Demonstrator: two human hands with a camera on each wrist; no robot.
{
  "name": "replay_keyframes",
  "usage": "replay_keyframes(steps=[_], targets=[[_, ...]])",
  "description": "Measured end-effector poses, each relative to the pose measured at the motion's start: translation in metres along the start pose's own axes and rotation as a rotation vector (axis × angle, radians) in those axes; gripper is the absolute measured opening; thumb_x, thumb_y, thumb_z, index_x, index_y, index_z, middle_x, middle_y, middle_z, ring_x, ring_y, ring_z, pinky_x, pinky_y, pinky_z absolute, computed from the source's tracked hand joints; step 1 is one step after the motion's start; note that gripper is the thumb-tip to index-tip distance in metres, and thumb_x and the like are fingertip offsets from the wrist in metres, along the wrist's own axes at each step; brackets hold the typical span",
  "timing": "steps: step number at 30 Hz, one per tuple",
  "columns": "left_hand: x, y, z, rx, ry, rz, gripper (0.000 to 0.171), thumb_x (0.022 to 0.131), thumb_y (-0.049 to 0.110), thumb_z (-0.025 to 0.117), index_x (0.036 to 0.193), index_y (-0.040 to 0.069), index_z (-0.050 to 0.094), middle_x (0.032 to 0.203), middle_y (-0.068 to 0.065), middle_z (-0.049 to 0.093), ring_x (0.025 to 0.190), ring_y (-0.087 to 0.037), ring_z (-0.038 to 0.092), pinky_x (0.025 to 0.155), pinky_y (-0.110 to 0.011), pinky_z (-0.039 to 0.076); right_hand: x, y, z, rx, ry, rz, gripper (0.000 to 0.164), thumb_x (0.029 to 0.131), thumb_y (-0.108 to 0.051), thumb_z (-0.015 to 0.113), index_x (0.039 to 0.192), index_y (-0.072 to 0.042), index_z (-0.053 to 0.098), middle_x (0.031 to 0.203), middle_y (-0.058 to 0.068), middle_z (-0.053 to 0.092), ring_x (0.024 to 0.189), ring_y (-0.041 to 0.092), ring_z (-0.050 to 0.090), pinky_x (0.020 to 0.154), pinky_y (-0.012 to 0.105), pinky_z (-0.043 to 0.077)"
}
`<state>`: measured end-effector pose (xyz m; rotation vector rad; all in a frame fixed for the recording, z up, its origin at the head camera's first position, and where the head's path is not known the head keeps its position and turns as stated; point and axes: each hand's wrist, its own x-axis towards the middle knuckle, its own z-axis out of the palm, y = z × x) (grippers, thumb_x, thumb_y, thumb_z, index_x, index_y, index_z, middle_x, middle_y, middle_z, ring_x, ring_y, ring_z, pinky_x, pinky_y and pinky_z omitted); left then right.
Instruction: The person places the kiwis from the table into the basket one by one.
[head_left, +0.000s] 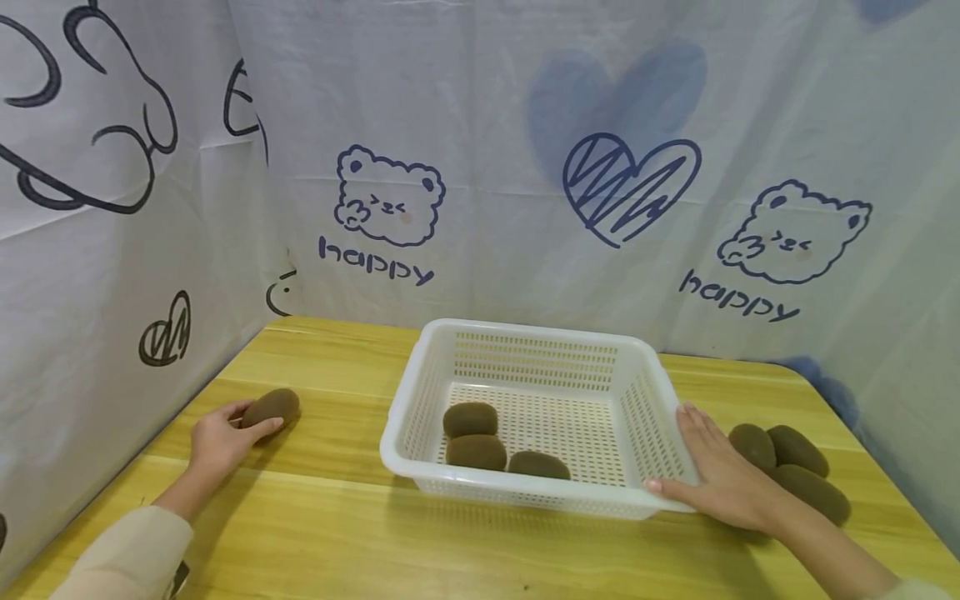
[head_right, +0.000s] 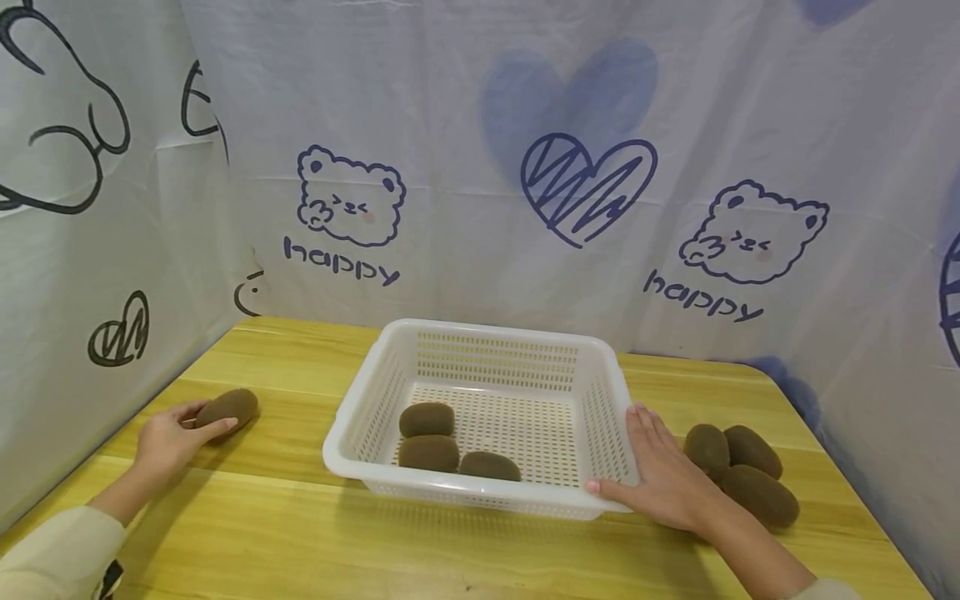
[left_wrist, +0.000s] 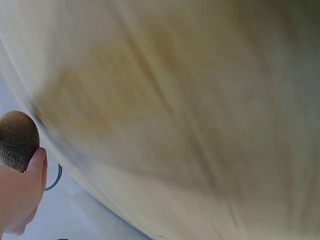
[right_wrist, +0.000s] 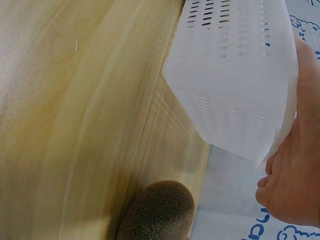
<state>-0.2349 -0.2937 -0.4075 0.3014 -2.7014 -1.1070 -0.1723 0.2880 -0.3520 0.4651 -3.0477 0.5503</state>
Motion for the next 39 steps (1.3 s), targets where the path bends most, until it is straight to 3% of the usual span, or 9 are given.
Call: replay_keyframes(steps=[9, 13, 15, 21, 26, 31, 36, 39], targets=[[0.002, 0.003, -0.006, -0.031, 0.021, 0.03, 0.067, 0.084, 0.036, 0.066, 0.128, -0.011, 0.048, 0.129, -0.032, 0.049, 0.113, -0.046, 0.05, 0.088, -0.05, 0.049, -0.001, 0.0, -0.001, 0.006, 0.004, -0.001, 0.105, 0.08, -0.049, 0.063, 0.144, 0.012, 0.006, 0.15, 0.035, 0.006, 0.135, 0.052, 0.012, 0.105, 0.068, 0.017], [0.001, 0.005, -0.007, -0.046, 0.045, 0.036, 0.066, 0.083, 0.035, 0.067, 0.127, -0.01, 0.049, 0.128, -0.031, 0.051, 0.111, -0.044, 0.053, 0.077, -0.033, 0.053, -0.002, 0.0, -0.001, 0.01, 0.003, -0.001, 0.105, 0.08, -0.049, 0.063, 0.144, 0.012, 0.006, 0.15, 0.035, 0.006, 0.136, 0.052, 0.011, 0.105, 0.068, 0.016], [0.001, 0.005, -0.006, -0.05, 0.055, 0.034, 0.065, 0.083, 0.035, 0.068, 0.127, -0.009, 0.05, 0.127, -0.031, 0.051, 0.111, -0.043, 0.053, 0.076, -0.031, 0.052, -0.002, 0.0, -0.001, 0.01, 0.003, -0.001, 0.105, 0.08, -0.049, 0.063, 0.144, 0.013, 0.006, 0.15, 0.035, 0.005, 0.136, 0.052, 0.011, 0.105, 0.068, 0.016], [0.001, 0.009, -0.004, -0.065, 0.043, 0.044, 0.066, 0.083, 0.036, 0.067, 0.13, -0.008, 0.049, 0.129, -0.031, 0.05, 0.116, -0.045, 0.05, 0.09, -0.049, 0.048, -0.002, 0.0, -0.001, 0.009, 0.008, -0.006, 0.105, 0.08, -0.049, 0.064, 0.143, 0.013, 0.007, 0.149, 0.035, 0.006, 0.135, 0.053, 0.012, 0.105, 0.068, 0.016], [0.0, 0.017, -0.003, -0.093, 0.001, 0.057, 0.068, 0.084, 0.037, 0.066, 0.132, -0.007, 0.045, 0.133, -0.03, 0.046, 0.121, -0.044, 0.046, 0.095, -0.049, 0.045, -0.002, 0.0, -0.001, 0.011, 0.005, -0.006, 0.105, 0.08, -0.049, 0.063, 0.144, 0.013, 0.006, 0.149, 0.035, 0.006, 0.135, 0.053, 0.011, 0.105, 0.068, 0.016], [-0.001, 0.024, 0.001, -0.113, -0.037, 0.082, 0.068, 0.085, 0.037, 0.065, 0.132, -0.007, 0.045, 0.134, -0.03, 0.046, 0.122, -0.042, 0.048, 0.092, -0.041, 0.05, -0.002, 0.0, -0.001, 0.016, 0.007, -0.01, 0.105, 0.08, -0.048, 0.063, 0.143, 0.013, 0.006, 0.149, 0.036, 0.005, 0.136, 0.053, 0.011, 0.105, 0.068, 0.016], [-0.003, 0.031, 0.004, -0.148, -0.053, 0.084, 0.067, 0.085, 0.036, 0.066, 0.133, -0.006, 0.045, 0.133, -0.029, 0.047, 0.121, -0.04, 0.049, 0.084, -0.02, 0.053, -0.002, -0.001, 0.0, 0.016, 0.007, -0.013, 0.105, 0.08, -0.048, 0.063, 0.144, 0.013, 0.006, 0.149, 0.035, 0.005, 0.136, 0.053, 0.011, 0.105, 0.068, 0.016], [-0.004, 0.035, 0.006, -0.165, -0.068, 0.086, 0.067, 0.085, 0.036, 0.066, 0.133, -0.005, 0.045, 0.134, -0.028, 0.047, 0.122, -0.04, 0.049, 0.082, -0.017, 0.052, -0.001, -0.001, -0.001, 0.012, 0.007, -0.012, 0.105, 0.08, -0.049, 0.063, 0.143, 0.013, 0.006, 0.149, 0.035, 0.005, 0.136, 0.053, 0.011, 0.104, 0.068, 0.017]])
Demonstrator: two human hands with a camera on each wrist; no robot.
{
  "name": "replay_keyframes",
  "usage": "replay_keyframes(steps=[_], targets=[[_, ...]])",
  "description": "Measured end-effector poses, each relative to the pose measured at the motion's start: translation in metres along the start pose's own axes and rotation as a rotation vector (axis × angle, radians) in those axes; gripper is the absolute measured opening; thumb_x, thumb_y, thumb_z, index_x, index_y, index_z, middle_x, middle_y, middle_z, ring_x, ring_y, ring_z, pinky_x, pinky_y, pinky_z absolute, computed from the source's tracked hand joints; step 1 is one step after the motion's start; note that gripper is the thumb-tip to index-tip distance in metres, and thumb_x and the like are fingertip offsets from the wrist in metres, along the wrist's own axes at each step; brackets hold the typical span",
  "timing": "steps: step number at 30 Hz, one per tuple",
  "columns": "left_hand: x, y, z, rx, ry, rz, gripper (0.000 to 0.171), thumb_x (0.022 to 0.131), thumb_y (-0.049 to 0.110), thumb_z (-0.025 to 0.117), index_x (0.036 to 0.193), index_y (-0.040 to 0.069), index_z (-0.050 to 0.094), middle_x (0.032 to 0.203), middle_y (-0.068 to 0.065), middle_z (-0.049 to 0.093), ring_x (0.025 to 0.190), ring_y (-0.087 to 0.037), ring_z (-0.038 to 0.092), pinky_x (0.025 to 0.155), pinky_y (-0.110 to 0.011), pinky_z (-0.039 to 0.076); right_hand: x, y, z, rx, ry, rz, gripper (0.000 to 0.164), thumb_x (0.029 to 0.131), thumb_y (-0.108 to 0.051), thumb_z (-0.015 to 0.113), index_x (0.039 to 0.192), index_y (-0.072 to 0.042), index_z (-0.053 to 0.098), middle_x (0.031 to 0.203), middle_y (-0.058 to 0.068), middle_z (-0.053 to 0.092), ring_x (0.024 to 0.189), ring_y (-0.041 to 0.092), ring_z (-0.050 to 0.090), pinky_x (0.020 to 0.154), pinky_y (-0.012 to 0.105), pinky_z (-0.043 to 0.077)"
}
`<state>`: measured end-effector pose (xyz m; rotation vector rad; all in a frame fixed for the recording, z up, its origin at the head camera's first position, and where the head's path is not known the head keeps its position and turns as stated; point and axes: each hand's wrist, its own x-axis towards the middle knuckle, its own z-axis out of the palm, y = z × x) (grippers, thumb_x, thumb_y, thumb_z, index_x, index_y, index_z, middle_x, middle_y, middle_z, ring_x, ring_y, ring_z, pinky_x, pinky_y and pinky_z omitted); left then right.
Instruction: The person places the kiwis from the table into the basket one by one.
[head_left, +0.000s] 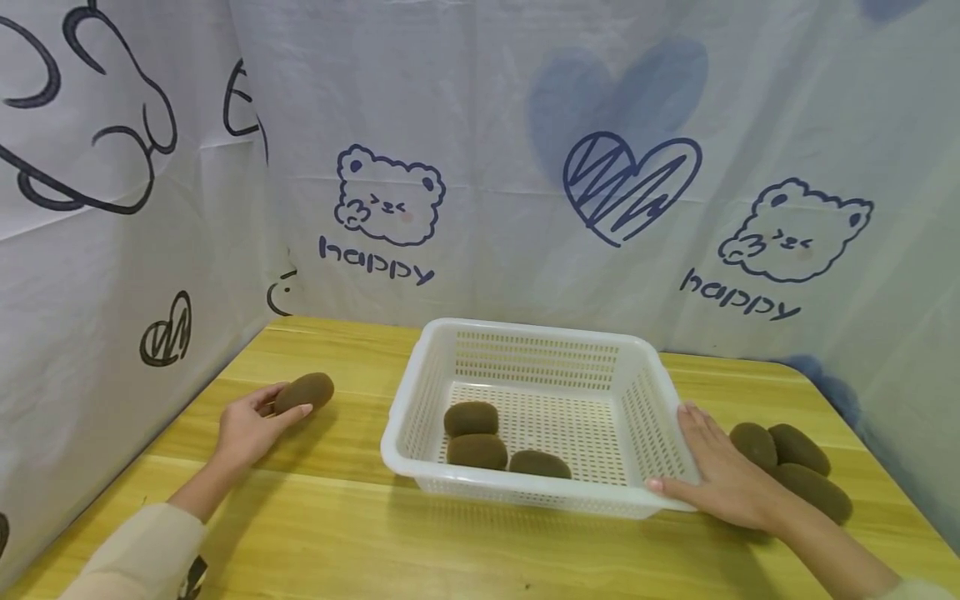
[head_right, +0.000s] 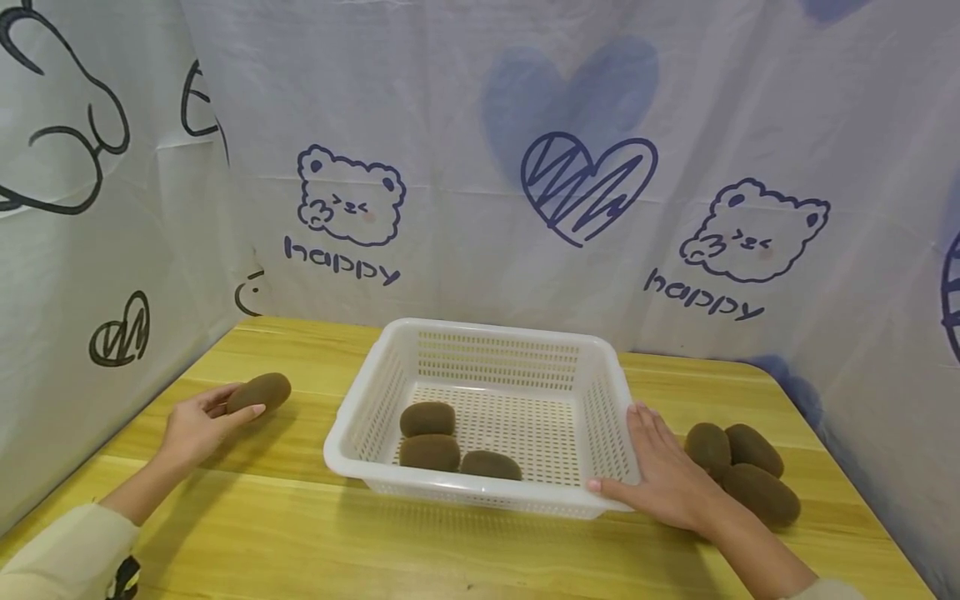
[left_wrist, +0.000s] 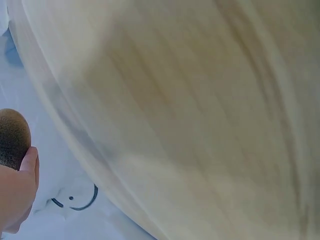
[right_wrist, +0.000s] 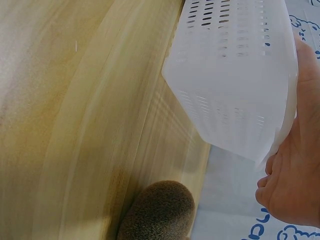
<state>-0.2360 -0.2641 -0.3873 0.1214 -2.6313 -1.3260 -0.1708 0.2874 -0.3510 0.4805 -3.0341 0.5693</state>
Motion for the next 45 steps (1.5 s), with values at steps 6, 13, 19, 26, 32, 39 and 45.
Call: replay_keyframes(steps=[6, 13, 19, 26, 32, 39, 45], targets=[[-0.002, 0.007, 0.006, -0.029, -0.015, 0.014, 0.066, 0.085, 0.034, 0.066, 0.134, -0.005, 0.044, 0.135, -0.028, 0.046, 0.122, -0.039, 0.049, 0.079, -0.012, 0.051, 0.001, 0.0, 0.0, 0.0, 0.001, -0.006, 0.105, 0.08, -0.048, 0.063, 0.143, 0.013, 0.007, 0.149, 0.036, 0.006, 0.136, 0.053, 0.011, 0.105, 0.068, 0.017], [-0.004, 0.016, 0.011, -0.054, -0.027, 0.026, 0.067, 0.085, 0.033, 0.067, 0.135, -0.005, 0.043, 0.136, -0.027, 0.045, 0.123, -0.039, 0.048, 0.084, -0.02, 0.053, 0.001, -0.001, 0.0, 0.006, -0.001, -0.007, 0.105, 0.08, -0.048, 0.063, 0.144, 0.013, 0.006, 0.149, 0.035, 0.006, 0.136, 0.052, 0.011, 0.104, 0.068, 0.017], [-0.005, 0.025, 0.014, -0.076, -0.027, 0.03, 0.069, 0.084, 0.035, 0.067, 0.136, -0.002, 0.042, 0.136, -0.025, 0.046, 0.123, -0.038, 0.049, 0.084, -0.019, 0.053, 0.001, -0.001, 0.0, 0.003, 0.003, -0.008, 0.105, 0.08, -0.048, 0.063, 0.144, 0.013, 0.007, 0.149, 0.035, 0.006, 0.136, 0.052, 0.012, 0.104, 0.068, 0.017], [-0.007, 0.043, 0.014, -0.11, -0.029, 0.039, 0.07, 0.084, 0.036, 0.067, 0.138, 0.0, 0.041, 0.139, -0.023, 0.044, 0.126, -0.035, 0.047, 0.089, -0.023, 0.051, 0.0, -0.001, 0.001, 0.004, 0.002, -0.008, 0.105, 0.08, -0.049, 0.063, 0.143, 0.013, 0.007, 0.149, 0.035, 0.006, 0.136, 0.052, 0.011, 0.105, 0.068, 0.017], [-0.01, 0.06, 0.015, -0.133, -0.02, 0.042, 0.07, 0.083, 0.036, 0.068, 0.137, 0.0, 0.042, 0.14, -0.021, 0.044, 0.127, -0.034, 0.047, 0.092, -0.026, 0.05, 0.0, 0.0, 0.001, -0.001, 0.001, -0.002, 0.105, 0.08, -0.049, 0.063, 0.143, 0.013, 0.007, 0.149, 0.035, 0.006, 0.136, 0.053, 0.011, 0.105, 0.068, 0.017], [-0.015, 0.077, 0.018, -0.197, 0.002, 0.099, 0.064, 0.082, 0.027, 0.07, 0.133, -0.003, 0.047, 0.136, -0.022, 0.049, 0.125, -0.032, 0.049, 0.088, -0.016, 0.049, 0.0, 0.002, 0.001, -0.019, 0.013, -0.01, 0.105, 0.08, -0.049, 0.063, 0.143, 0.015, 0.008, 0.149, 0.036, 0.007, 0.135, 0.053, 0.013, 0.105, 0.067, 0.017], [-0.019, 0.09, 0.02, -0.217, 0.012, 0.143, 0.06, 0.082, 0.023, 0.071, 0.131, -0.004, 0.049, 0.131, -0.023, 0.053, 0.12, -0.031, 0.053, 0.084, -0.014, 0.05, 0.0, 0.002, 0.002, -0.036, 0.019, -0.02, 0.105, 0.08, -0.049, 0.063, 0.143, 0.015, 0.008, 0.148, 0.036, 0.008, 0.135, 0.052, 0.014, 0.106, 0.066, 0.018]])
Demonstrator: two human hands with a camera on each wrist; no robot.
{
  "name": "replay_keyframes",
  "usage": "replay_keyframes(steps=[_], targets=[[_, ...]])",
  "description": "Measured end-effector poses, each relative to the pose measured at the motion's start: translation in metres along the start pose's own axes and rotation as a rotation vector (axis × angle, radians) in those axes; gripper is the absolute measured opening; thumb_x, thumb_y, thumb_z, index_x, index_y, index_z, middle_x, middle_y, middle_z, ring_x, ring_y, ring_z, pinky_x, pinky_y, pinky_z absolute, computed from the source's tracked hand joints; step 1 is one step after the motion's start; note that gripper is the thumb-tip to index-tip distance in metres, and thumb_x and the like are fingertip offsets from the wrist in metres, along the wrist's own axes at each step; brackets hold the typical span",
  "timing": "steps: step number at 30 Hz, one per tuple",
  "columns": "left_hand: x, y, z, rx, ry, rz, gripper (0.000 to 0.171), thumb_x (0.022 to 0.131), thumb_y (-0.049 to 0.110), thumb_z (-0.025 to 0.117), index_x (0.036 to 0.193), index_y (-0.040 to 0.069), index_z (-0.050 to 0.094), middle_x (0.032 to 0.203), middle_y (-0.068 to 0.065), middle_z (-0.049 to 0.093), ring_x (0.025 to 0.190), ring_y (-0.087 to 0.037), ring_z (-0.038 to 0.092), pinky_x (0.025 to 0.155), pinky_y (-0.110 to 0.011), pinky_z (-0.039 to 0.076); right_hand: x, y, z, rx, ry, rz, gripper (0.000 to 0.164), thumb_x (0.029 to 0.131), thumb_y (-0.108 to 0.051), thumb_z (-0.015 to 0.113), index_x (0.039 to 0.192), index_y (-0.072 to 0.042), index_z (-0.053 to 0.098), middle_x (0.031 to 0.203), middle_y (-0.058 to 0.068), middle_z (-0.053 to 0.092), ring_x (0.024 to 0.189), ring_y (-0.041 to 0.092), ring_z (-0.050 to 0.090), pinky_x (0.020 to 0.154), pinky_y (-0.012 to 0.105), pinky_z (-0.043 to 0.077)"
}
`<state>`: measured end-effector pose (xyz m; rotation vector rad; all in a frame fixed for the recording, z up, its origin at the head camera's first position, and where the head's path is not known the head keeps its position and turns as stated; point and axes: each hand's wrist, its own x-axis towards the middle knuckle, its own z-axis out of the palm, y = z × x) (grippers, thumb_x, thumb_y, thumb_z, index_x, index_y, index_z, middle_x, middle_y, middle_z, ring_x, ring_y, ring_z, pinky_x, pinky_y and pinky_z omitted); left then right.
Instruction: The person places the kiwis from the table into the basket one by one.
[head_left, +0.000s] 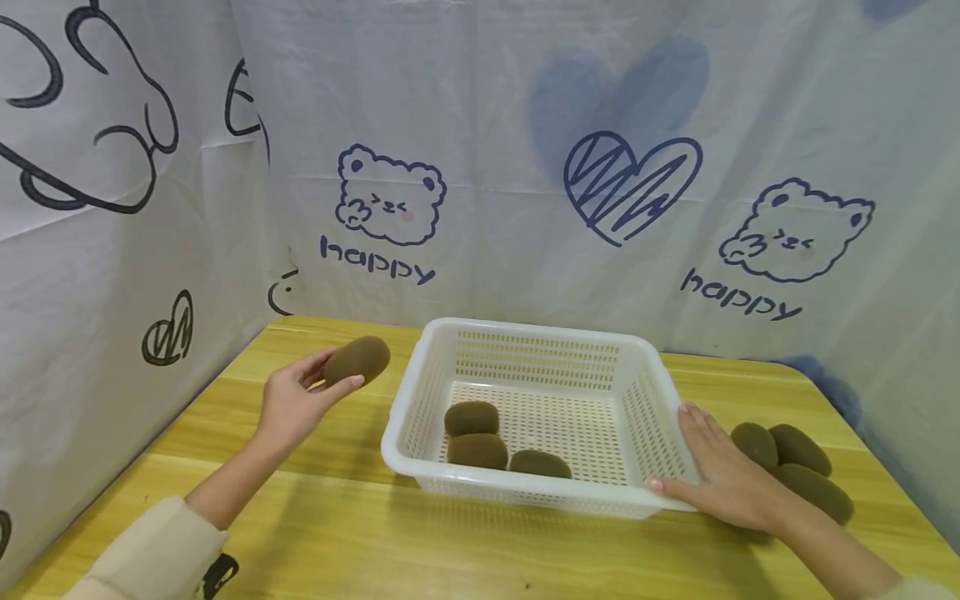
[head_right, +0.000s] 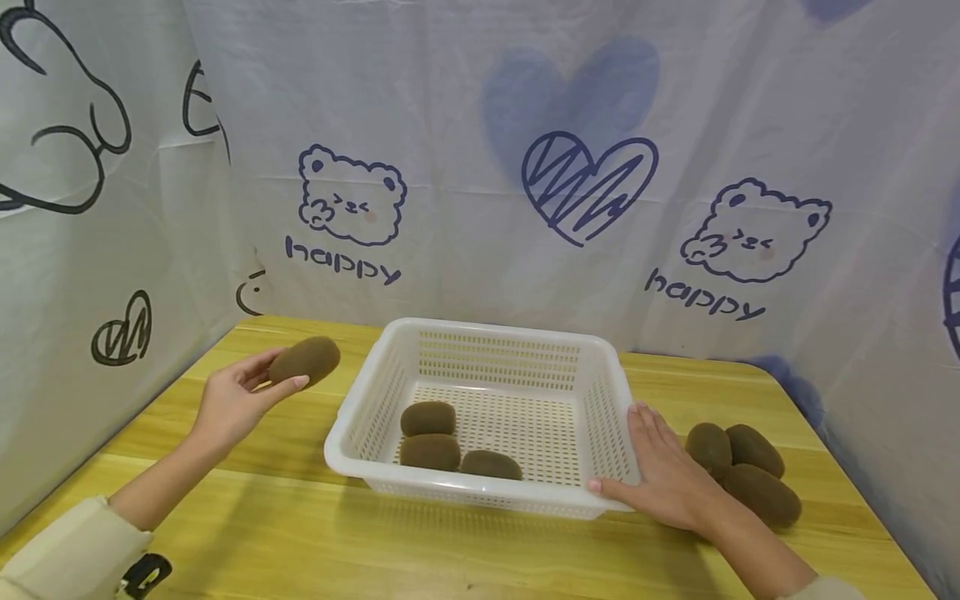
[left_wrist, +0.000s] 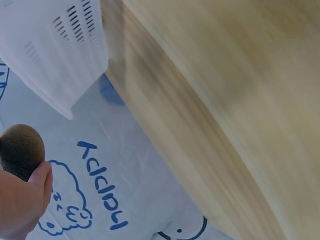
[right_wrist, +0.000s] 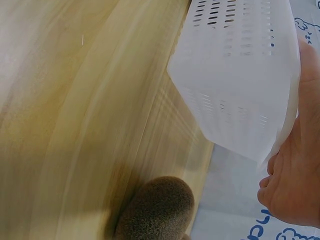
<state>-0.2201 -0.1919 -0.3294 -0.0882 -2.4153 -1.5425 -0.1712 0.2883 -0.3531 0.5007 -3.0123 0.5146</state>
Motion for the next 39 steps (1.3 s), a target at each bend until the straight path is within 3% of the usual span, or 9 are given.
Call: replay_keyframes(steps=[9, 15, 28, 39], targets=[[-0.004, 0.014, 0.011, -0.015, -0.034, 0.015, 0.058, 0.081, 0.019, 0.072, 0.13, -0.004, 0.05, 0.127, -0.023, 0.056, 0.116, -0.03, 0.056, 0.087, -0.024, 0.052, 0.0, -0.001, -0.001, -0.022, -0.019, 0.007, 0.105, 0.081, -0.051, 0.062, 0.143, 0.014, 0.009, 0.149, 0.035, 0.008, 0.136, 0.051, 0.013, 0.106, 0.066, 0.017], [-0.005, 0.021, 0.023, -0.063, -0.049, 0.03, 0.055, 0.079, 0.014, 0.073, 0.128, -0.003, 0.053, 0.123, -0.023, 0.058, 0.113, -0.03, 0.058, 0.086, -0.024, 0.053, 0.0, -0.001, -0.001, -0.03, -0.019, 0.003, 0.104, 0.081, -0.051, 0.061, 0.143, 0.014, 0.009, 0.149, 0.035, 0.007, 0.137, 0.051, 0.012, 0.107, 0.066, 0.017], [-0.004, 0.031, 0.063, -0.125, -0.125, 0.089, 0.052, 0.077, 0.007, 0.074, 0.124, -0.005, 0.056, 0.116, -0.022, 0.061, 0.108, -0.03, 0.06, 0.088, -0.029, 0.053, 0.0, -0.001, -0.001, -0.07, -0.015, -0.003, 0.104, 0.081, -0.052, 0.061, 0.143, 0.014, 0.011, 0.149, 0.035, 0.009, 0.137, 0.05, 0.012, 0.107, 0.064, 0.017], [-0.006, 0.038, 0.103, -0.114, -0.197, 0.155, 0.048, 0.076, 0.008, 0.075, 0.12, -0.002, 0.06, 0.115, -0.02, 0.063, 0.106, -0.031, 0.062, 0.087, -0.035, 0.054, 0.0, -0.002, -0.001, -0.071, -0.02, 0.002, 0.104, 0.081, -0.053, 0.06, 0.143, 0.014, 0.01, 0.149, 0.035, 0.008, 0.137, 0.05, 0.012, 0.107, 0.065, 0.017]])
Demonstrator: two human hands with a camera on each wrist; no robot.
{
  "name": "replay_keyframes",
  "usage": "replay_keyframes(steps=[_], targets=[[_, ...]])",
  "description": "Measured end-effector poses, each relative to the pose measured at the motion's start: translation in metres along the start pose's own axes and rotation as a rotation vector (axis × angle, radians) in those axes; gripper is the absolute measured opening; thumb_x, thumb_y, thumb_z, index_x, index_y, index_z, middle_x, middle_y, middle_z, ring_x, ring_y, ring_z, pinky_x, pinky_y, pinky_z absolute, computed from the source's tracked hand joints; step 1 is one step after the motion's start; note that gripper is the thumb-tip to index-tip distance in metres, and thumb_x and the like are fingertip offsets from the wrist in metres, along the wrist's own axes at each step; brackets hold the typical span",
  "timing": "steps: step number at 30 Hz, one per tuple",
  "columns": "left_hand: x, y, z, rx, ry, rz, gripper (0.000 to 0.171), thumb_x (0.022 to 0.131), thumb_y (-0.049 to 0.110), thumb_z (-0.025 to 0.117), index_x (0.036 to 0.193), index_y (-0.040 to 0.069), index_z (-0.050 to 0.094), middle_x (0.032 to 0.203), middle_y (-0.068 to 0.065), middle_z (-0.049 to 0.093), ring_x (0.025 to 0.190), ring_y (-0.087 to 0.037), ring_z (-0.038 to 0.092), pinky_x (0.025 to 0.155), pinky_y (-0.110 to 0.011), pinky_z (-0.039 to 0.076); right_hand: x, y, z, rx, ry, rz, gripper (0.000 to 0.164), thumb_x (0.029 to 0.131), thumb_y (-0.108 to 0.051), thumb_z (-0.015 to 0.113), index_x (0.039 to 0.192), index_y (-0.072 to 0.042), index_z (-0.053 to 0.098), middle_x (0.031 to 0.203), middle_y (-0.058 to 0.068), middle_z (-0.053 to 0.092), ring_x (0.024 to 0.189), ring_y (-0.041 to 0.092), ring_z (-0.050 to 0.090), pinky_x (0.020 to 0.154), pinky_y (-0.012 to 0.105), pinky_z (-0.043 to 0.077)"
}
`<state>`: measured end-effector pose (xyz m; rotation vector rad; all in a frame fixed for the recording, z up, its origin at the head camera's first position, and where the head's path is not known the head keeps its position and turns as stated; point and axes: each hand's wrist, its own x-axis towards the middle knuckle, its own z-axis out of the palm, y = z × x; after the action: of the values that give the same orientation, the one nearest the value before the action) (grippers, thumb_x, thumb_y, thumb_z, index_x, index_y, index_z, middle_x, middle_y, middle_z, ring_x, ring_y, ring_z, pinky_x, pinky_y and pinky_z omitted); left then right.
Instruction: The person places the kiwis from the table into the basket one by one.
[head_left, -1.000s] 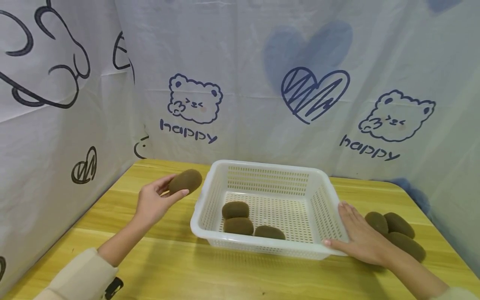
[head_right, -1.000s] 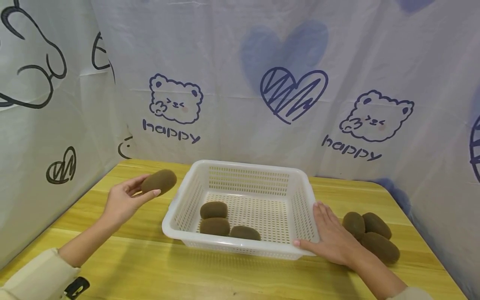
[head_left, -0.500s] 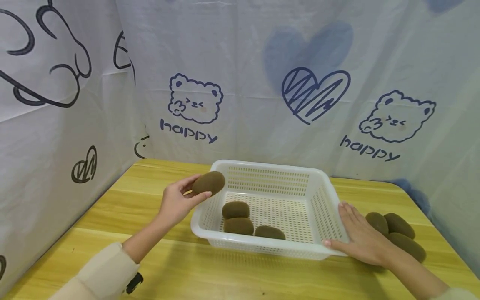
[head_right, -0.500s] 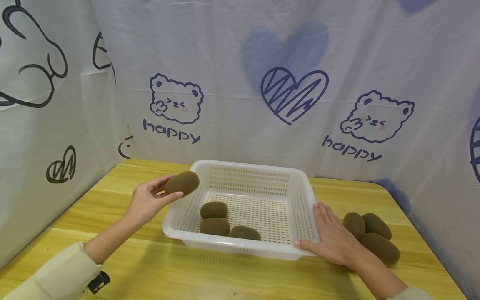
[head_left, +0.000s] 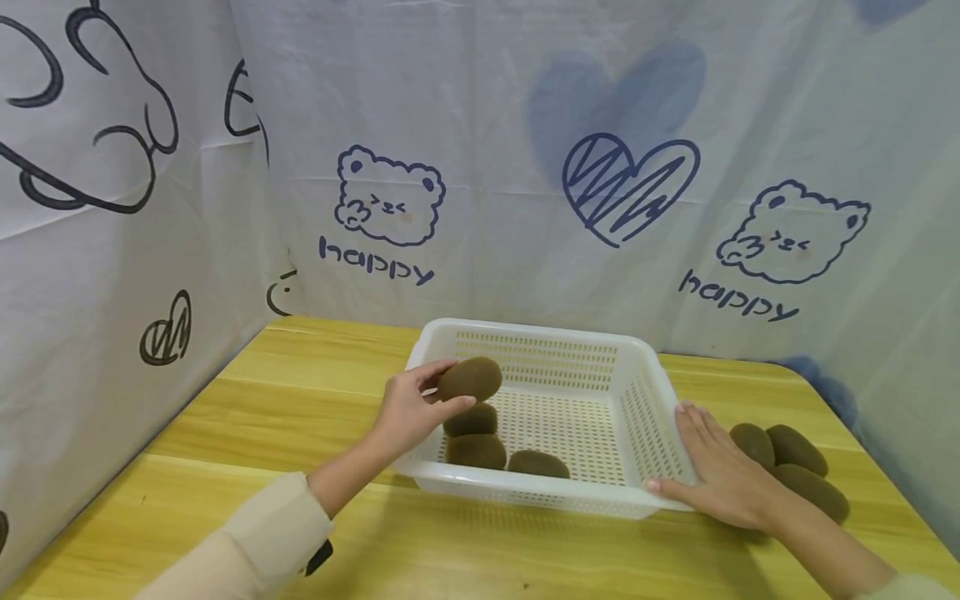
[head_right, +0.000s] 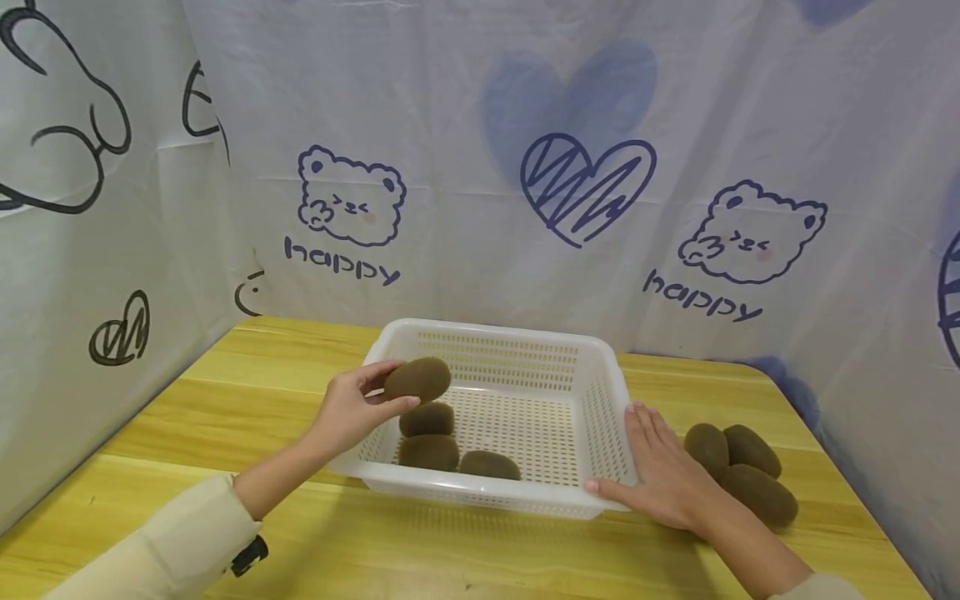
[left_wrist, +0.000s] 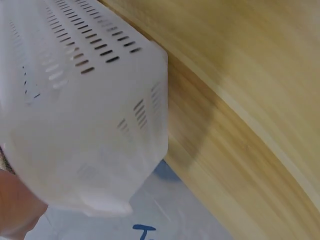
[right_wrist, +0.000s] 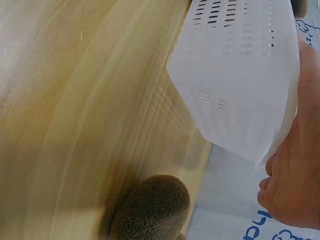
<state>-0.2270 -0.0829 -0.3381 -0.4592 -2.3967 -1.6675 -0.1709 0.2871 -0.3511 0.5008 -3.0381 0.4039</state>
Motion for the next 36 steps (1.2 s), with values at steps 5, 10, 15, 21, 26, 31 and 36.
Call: replay_keyframes(steps=[5, 10, 15, 21, 26, 31, 36], targets=[[0.004, -0.001, 0.017, 0.009, -0.054, 0.024, 0.046, 0.075, 0.006, 0.075, 0.117, -0.005, 0.061, 0.112, -0.021, 0.064, 0.101, -0.031, 0.064, 0.082, -0.032, 0.056, 0.0, 0.0, 0.0, 0.002, 0.0, 0.004, 0.104, 0.081, -0.053, 0.06, 0.143, 0.014, 0.011, 0.149, 0.035, 0.009, 0.137, 0.05, 0.012, 0.108, 0.064, 0.017], [0.009, -0.004, 0.03, 0.058, -0.125, 0.057, 0.047, 0.075, 0.007, 0.075, 0.117, -0.007, 0.06, 0.112, -0.022, 0.065, 0.1, -0.032, 0.065, 0.079, -0.031, 0.057, 0.001, 0.0, 0.001, 0.005, -0.003, 0.004, 0.104, 0.081, -0.053, 0.06, 0.143, 0.014, 0.011, 0.149, 0.034, 0.008, 0.137, 0.05, 0.012, 0.108, 0.064, 0.016], [0.013, -0.002, 0.041, 0.133, -0.189, 0.058, 0.048, 0.076, 0.01, 0.075, 0.118, -0.007, 0.059, 0.113, -0.021, 0.065, 0.1, -0.032, 0.065, 0.078, -0.034, 0.057, 0.001, 0.0, 0.001, 0.005, -0.005, 0.001, 0.104, 0.081, -0.053, 0.06, 0.143, 0.014, 0.011, 0.149, 0.035, 0.008, 0.137, 0.05, 0.012, 0.108, 0.064, 0.016], [0.019, 0.002, 0.054, 0.253, -0.325, 0.102, 0.049, 0.079, 0.013, 0.073, 0.12, -0.008, 0.057, 0.119, -0.021, 0.062, 0.103, -0.03, 0.062, 0.084, -0.038, 0.053, 0.001, 0.0, 0.001, 0.008, -0.005, 0.0, 0.103, 0.081, -0.052, 0.06, 0.143, 0.014, 0.011, 0.149, 0.035, 0.008, 0.137, 0.05, 0.012, 0.107, 0.065, 0.017], [0.023, 0.004, 0.064, 0.351, -0.451, 0.11, 0.051, 0.08, 0.01, 0.072, 0.123, -0.011, 0.053, 0.126, -0.023, 0.057, 0.116, -0.034, 0.055, 0.096, -0.042, 0.048, 0.0, 0.0, 0.001, 0.009, -0.003, 0.001, 0.104, 0.081, -0.052, 0.061, 0.143, 0.014, 0.011, 0.149, 0.035, 0.009, 0.137, 0.05, 0.013, 0.106, 0.066, 0.017], [0.03, 0.003, 0.077, 0.499, -0.554, 0.091, 0.051, 0.082, 0.011, 0.07, 0.125, -0.01, 0.051, 0.126, -0.021, 0.056, 0.117, -0.032, 0.054, 0.099, -0.038, 0.046, 0.0, -0.001, 0.0, 0.008, -0.008, 0.009, 0.104, 0.081, -0.053, 0.061, 0.143, 0.014, 0.01, 0.149, 0.035, 0.009, 0.136, 0.051, 0.012, 0.105, 0.067, 0.017], [0.034, 0.001, 0.086, 0.606, -0.598, 0.027, 0.052, 0.086, 0.014, 0.066, 0.129, -0.007, 0.047, 0.132, -0.019, 0.052, 0.125, -0.032, 0.047, 0.104, -0.037, 0.043, 0.001, -0.002, 0.001, 0.003, -0.015, 0.017, 0.105, 0.081, -0.053, 0.061, 0.143, 0.014, 0.01, 0.149, 0.036, 0.009, 0.136, 0.052, 0.013, 0.105, 0.067, 0.017]])
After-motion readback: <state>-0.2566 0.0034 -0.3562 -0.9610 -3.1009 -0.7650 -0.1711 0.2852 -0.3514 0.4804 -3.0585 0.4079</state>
